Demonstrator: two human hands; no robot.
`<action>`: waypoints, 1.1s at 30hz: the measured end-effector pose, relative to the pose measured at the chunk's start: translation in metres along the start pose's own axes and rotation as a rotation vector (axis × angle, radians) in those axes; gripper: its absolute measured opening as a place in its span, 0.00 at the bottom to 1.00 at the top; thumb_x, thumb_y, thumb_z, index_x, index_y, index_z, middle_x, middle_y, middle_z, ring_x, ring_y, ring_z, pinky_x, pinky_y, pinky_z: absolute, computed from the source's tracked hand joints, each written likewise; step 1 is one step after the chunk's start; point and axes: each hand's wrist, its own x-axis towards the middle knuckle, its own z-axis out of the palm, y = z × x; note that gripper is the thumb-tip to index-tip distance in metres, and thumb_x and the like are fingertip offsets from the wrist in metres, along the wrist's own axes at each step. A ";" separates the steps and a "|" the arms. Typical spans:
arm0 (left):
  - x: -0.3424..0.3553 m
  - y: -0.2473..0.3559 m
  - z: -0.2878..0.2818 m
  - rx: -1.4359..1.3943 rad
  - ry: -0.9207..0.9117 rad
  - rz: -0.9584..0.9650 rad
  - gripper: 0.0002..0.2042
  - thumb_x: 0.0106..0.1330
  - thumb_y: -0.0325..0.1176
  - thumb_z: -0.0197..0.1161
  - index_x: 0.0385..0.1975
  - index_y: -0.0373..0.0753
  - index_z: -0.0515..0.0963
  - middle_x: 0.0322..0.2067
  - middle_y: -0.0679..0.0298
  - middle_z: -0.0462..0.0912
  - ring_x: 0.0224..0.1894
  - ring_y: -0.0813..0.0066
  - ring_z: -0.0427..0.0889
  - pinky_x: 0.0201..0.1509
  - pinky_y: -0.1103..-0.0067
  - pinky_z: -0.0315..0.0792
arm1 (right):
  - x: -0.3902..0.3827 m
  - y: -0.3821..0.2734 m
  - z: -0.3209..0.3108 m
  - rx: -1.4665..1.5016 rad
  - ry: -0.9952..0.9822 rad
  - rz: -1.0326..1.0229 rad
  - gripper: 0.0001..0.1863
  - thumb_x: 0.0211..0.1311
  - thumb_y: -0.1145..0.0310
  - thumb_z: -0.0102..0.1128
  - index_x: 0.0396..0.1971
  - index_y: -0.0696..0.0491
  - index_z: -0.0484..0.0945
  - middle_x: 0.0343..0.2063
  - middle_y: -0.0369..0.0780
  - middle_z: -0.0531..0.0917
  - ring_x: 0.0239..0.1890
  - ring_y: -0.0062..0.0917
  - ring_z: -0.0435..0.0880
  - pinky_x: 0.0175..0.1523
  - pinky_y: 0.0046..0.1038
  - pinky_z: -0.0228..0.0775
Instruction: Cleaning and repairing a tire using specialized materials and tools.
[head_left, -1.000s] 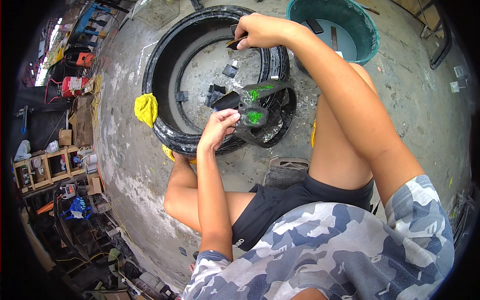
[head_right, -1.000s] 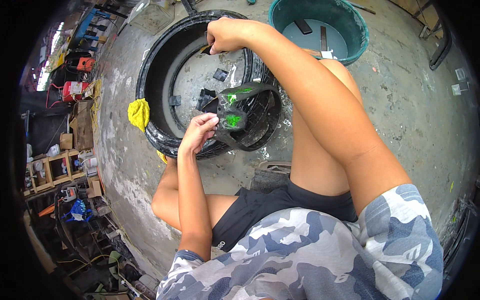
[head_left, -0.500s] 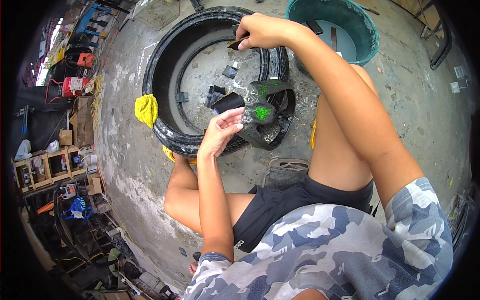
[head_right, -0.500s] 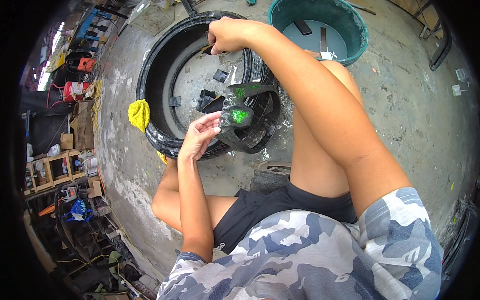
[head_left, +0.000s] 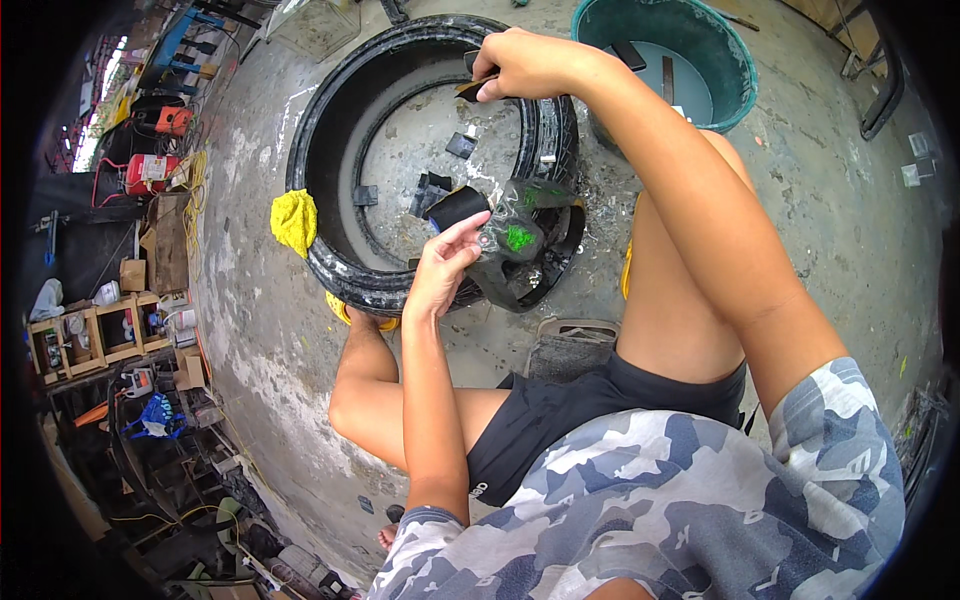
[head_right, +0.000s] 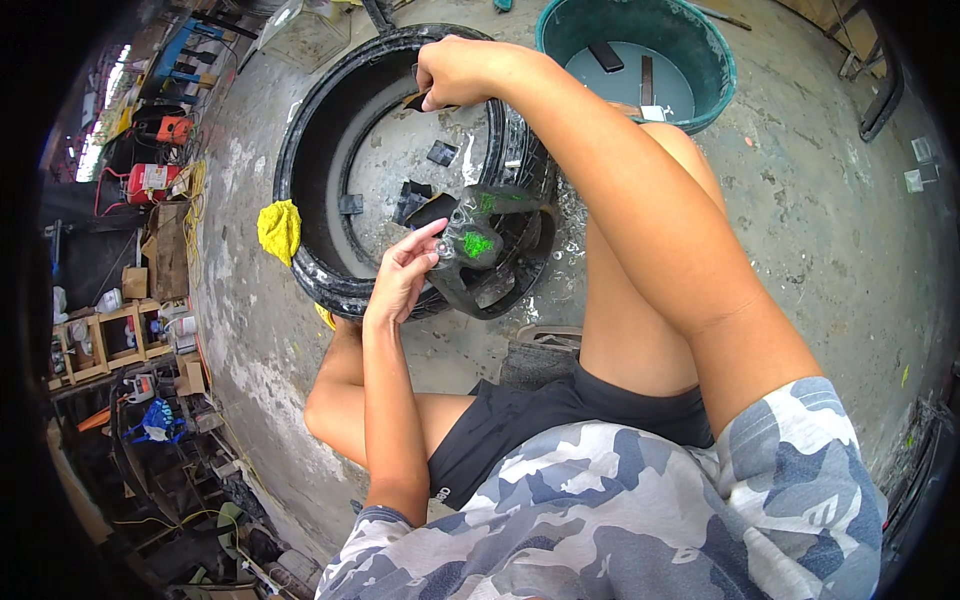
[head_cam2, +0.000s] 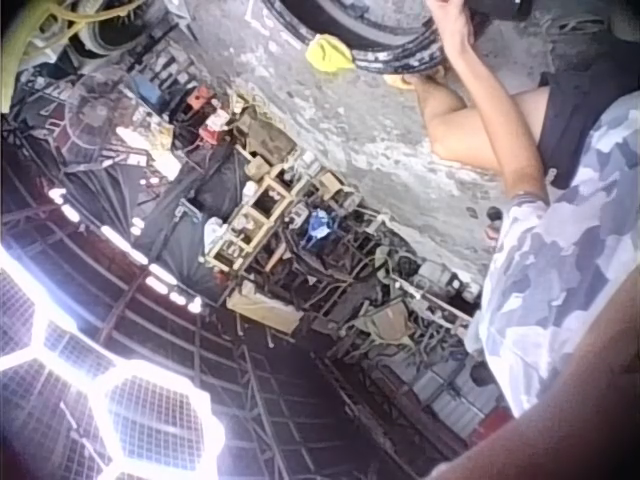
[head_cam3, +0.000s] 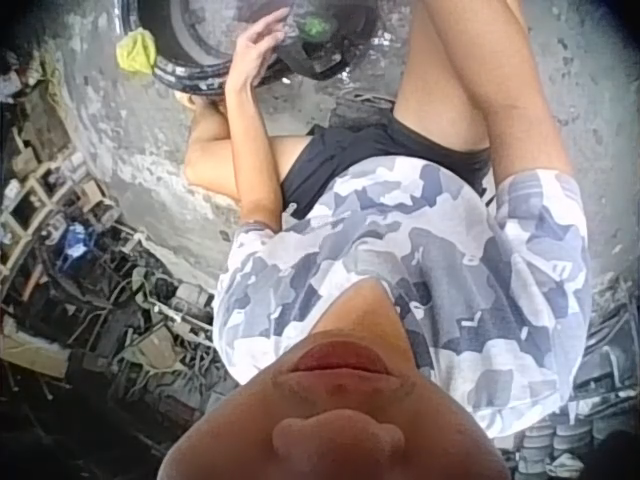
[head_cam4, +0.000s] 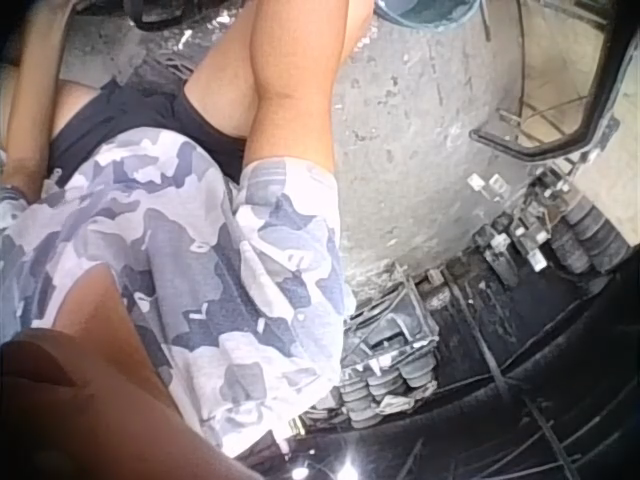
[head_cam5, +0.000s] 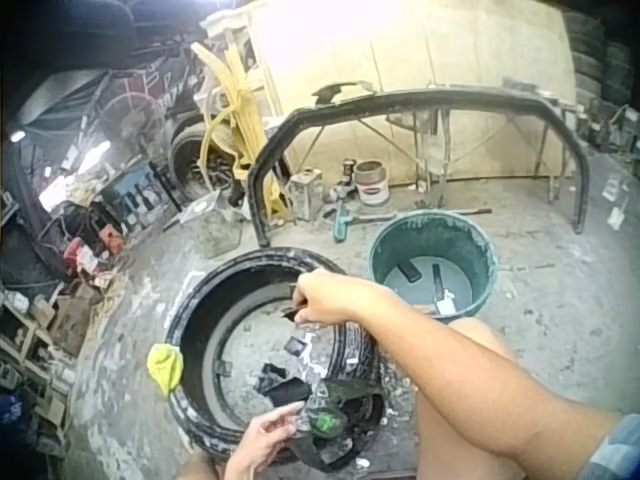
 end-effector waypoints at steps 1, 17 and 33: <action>0.001 0.000 0.001 0.001 -0.008 0.009 0.21 0.66 0.21 0.62 0.60 0.34 0.76 0.46 0.67 0.81 0.48 0.83 0.78 0.56 0.84 0.70 | 0.000 0.000 0.000 -0.003 -0.004 -0.002 0.18 0.58 0.63 0.69 0.44 0.59 0.85 0.39 0.50 0.87 0.44 0.40 0.86 0.52 0.36 0.76; 0.005 -0.009 -0.002 0.079 0.096 0.077 0.16 0.66 0.22 0.63 0.55 0.32 0.78 0.46 0.65 0.84 0.47 0.82 0.79 0.56 0.83 0.71 | -0.001 -0.001 0.000 -0.010 0.015 -0.016 0.18 0.58 0.63 0.69 0.44 0.60 0.84 0.39 0.50 0.87 0.45 0.40 0.86 0.53 0.36 0.76; 0.007 -0.011 0.017 0.154 0.090 0.110 0.13 0.66 0.23 0.65 0.49 0.32 0.82 0.42 0.67 0.85 0.43 0.85 0.79 0.50 0.85 0.73 | 0.002 0.005 0.004 -0.029 0.025 -0.040 0.20 0.57 0.61 0.70 0.45 0.58 0.84 0.38 0.50 0.87 0.43 0.39 0.87 0.51 0.36 0.77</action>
